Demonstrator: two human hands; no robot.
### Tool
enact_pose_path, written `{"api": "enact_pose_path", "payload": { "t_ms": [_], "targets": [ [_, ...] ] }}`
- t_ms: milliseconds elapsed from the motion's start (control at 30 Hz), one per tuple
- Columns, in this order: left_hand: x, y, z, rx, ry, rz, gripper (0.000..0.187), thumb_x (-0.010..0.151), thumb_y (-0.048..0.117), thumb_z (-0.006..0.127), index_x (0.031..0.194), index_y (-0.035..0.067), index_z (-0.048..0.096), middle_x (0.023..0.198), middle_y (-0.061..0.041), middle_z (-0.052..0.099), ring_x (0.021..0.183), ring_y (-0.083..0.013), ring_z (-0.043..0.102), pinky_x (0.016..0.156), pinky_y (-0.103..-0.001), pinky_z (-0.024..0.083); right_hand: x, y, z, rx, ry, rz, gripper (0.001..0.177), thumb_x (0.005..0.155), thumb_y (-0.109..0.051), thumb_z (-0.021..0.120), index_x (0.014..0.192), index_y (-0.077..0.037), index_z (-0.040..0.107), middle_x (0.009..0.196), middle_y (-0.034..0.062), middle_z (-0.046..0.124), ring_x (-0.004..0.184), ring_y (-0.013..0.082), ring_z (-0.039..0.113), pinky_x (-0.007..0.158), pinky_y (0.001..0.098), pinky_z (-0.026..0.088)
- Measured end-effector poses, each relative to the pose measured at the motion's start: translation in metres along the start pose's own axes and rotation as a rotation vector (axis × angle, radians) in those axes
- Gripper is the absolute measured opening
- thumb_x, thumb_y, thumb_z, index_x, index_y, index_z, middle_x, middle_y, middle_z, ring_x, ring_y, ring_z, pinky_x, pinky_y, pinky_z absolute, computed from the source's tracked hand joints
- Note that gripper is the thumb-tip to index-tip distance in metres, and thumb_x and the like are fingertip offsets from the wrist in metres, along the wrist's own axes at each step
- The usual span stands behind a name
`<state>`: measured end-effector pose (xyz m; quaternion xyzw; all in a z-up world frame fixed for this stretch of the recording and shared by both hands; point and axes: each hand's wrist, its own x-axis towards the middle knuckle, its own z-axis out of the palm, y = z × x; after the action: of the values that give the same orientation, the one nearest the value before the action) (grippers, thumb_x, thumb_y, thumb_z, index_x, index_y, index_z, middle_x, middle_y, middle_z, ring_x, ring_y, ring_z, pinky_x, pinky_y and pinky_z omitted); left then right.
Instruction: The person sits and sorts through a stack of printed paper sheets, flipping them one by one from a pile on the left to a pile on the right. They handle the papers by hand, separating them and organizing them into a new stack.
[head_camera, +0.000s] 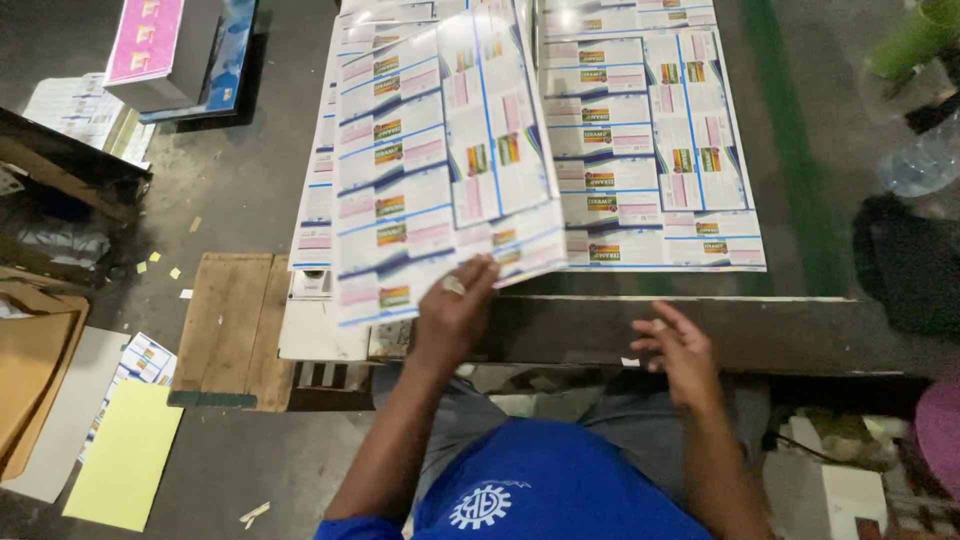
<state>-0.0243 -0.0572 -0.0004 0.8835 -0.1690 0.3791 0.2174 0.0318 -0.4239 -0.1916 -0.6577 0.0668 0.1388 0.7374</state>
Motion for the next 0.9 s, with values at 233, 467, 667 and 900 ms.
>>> {"api": "enact_pose_path", "payload": {
  "t_ms": [233,467,667,900],
  "targets": [
    [-0.037,0.059,0.067,-0.092,-0.419,-0.009,0.040,0.088,0.016,0.068,0.125,0.003,0.068,0.133,-0.016,0.067,0.130,-0.0357,0.061,0.109,-0.052,0.046,-0.034,-0.030,0.089,0.138,-0.332,0.045,0.047,0.098,-0.025,0.058,0.142,-0.009,0.051,0.116,0.0086,0.073,0.088,0.0142,0.074,0.057,0.0269,0.055],
    [-0.031,-0.004,0.042,0.021,-0.399,-0.123,0.042,0.093,0.028,0.072,0.128,0.006,0.065,0.140,-0.015,0.063,0.138,-0.0369,0.054,0.116,-0.054,0.039,-0.029,-0.022,0.004,0.231,0.110,-0.055,0.026,0.103,-0.015,0.062,0.126,-0.002,0.061,0.097,0.0099,0.071,0.073,0.0160,0.065,0.052,0.0303,0.051],
    [-0.026,-0.073,0.008,0.220,-0.384,-0.141,0.066,0.080,0.034,0.074,0.136,0.002,0.059,0.143,-0.024,0.057,0.136,-0.0434,0.049,0.111,-0.058,0.034,-0.056,-0.035,-0.072,0.126,0.329,-0.078,0.025,0.104,-0.012,0.063,0.128,-0.005,0.061,0.105,0.0065,0.070,0.080,0.0164,0.066,0.055,0.0306,0.049],
    [-0.031,-0.107,0.002,0.345,-0.355,-0.155,0.032,0.097,0.017,0.068,0.128,0.006,0.064,0.130,-0.015,0.070,0.117,-0.0341,0.067,0.096,-0.046,0.053,-0.087,0.002,-0.125,0.052,0.451,-0.011,0.020,0.108,-0.011,0.062,0.126,-0.004,0.062,0.107,0.0100,0.069,0.082,0.0188,0.065,0.061,0.0326,0.050]
  ]
}}
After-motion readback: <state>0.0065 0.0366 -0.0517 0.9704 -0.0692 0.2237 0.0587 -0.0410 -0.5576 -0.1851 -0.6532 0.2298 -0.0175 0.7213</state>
